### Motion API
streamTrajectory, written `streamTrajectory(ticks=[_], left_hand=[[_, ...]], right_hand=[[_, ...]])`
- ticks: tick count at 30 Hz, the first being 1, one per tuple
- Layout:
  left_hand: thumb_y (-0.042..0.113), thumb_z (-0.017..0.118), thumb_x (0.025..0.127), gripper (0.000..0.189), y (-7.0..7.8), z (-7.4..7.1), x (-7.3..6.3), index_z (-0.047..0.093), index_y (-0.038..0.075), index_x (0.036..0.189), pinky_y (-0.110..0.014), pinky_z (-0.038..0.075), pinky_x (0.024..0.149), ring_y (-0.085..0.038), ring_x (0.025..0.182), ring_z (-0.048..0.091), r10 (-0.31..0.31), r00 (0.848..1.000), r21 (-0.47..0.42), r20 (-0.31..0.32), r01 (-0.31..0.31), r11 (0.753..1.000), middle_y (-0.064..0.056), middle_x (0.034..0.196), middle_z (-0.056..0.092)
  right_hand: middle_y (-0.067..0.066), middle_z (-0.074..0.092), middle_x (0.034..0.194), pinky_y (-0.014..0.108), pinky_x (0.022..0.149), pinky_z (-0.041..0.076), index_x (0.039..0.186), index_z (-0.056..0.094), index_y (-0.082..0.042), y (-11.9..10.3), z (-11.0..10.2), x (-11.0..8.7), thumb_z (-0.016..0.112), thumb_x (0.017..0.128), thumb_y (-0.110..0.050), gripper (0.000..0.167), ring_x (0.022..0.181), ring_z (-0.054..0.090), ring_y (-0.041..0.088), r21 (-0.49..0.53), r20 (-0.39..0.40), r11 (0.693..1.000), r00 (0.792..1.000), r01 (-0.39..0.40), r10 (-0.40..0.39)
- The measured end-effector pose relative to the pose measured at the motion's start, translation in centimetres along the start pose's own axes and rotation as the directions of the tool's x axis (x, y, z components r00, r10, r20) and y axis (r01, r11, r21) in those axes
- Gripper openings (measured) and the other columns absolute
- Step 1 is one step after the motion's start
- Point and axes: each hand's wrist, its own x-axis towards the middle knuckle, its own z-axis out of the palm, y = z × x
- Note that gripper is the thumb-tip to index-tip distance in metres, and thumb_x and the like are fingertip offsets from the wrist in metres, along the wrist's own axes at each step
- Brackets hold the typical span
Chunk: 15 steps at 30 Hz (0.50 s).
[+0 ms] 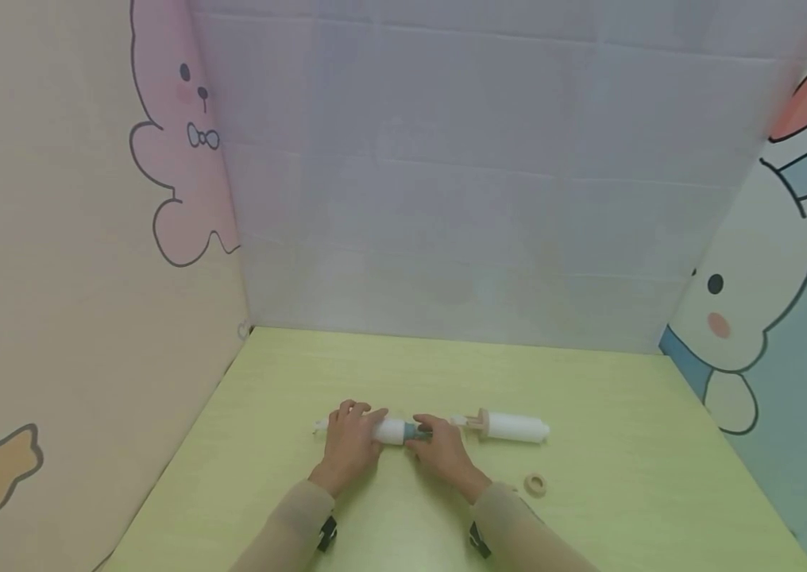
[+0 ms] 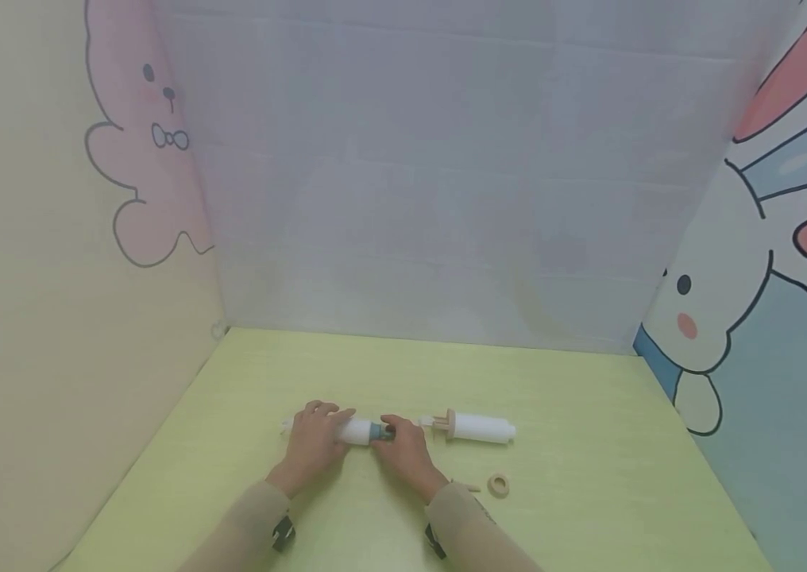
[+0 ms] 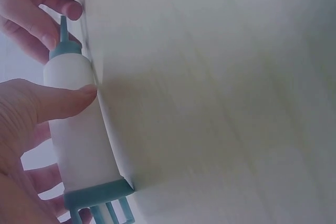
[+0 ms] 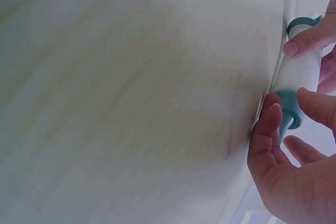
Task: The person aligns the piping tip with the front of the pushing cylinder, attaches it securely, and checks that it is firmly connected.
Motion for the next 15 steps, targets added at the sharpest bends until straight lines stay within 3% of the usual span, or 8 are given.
streamTrajectory(ticks=[6,11,15], left_hand=[[0.025,0.082,0.066,0.058,0.1,-0.2,0.0,0.066,0.017,0.121,-0.053,0.038,0.087,-0.035,0.109,0.046,0.015,1.0,0.004,-0.013,-0.015,1.0,-0.013,0.117,0.059],[0.026,0.082,0.066,0.06,0.3,-0.5,0.2,0.065,0.017,0.123,-0.054,0.037,0.088,-0.036,0.111,0.046,-0.006,1.0,0.003,-0.005,0.006,1.0,-0.013,0.119,0.058],[0.025,0.082,0.066,0.061,0.4,-0.4,0.3,0.064,0.017,0.123,-0.055,0.036,0.089,-0.036,0.111,0.045,-0.01,1.0,-0.003,0.001,0.01,1.0,-0.013,0.12,0.058]], right_hand=[[0.026,0.058,0.121,0.051,0.087,0.046,0.129,0.055,0.001,0.0,-0.7,-0.3,0.074,0.084,-0.018,0.053,0.108,0.057,0.039,0.018,0.014,1.0,1.0,-0.019,0.019],[0.028,0.054,0.125,0.045,0.079,0.051,0.132,0.052,0.002,-0.2,-1.4,-0.6,0.073,0.085,-0.02,0.056,0.086,0.066,0.024,0.042,0.056,0.998,0.998,-0.041,0.039],[0.028,0.054,0.125,0.047,0.081,0.049,0.132,0.052,0.002,-0.3,-1.7,-0.7,0.072,0.085,-0.022,0.056,0.081,0.066,0.02,0.023,0.063,0.999,0.997,-0.038,0.037]])
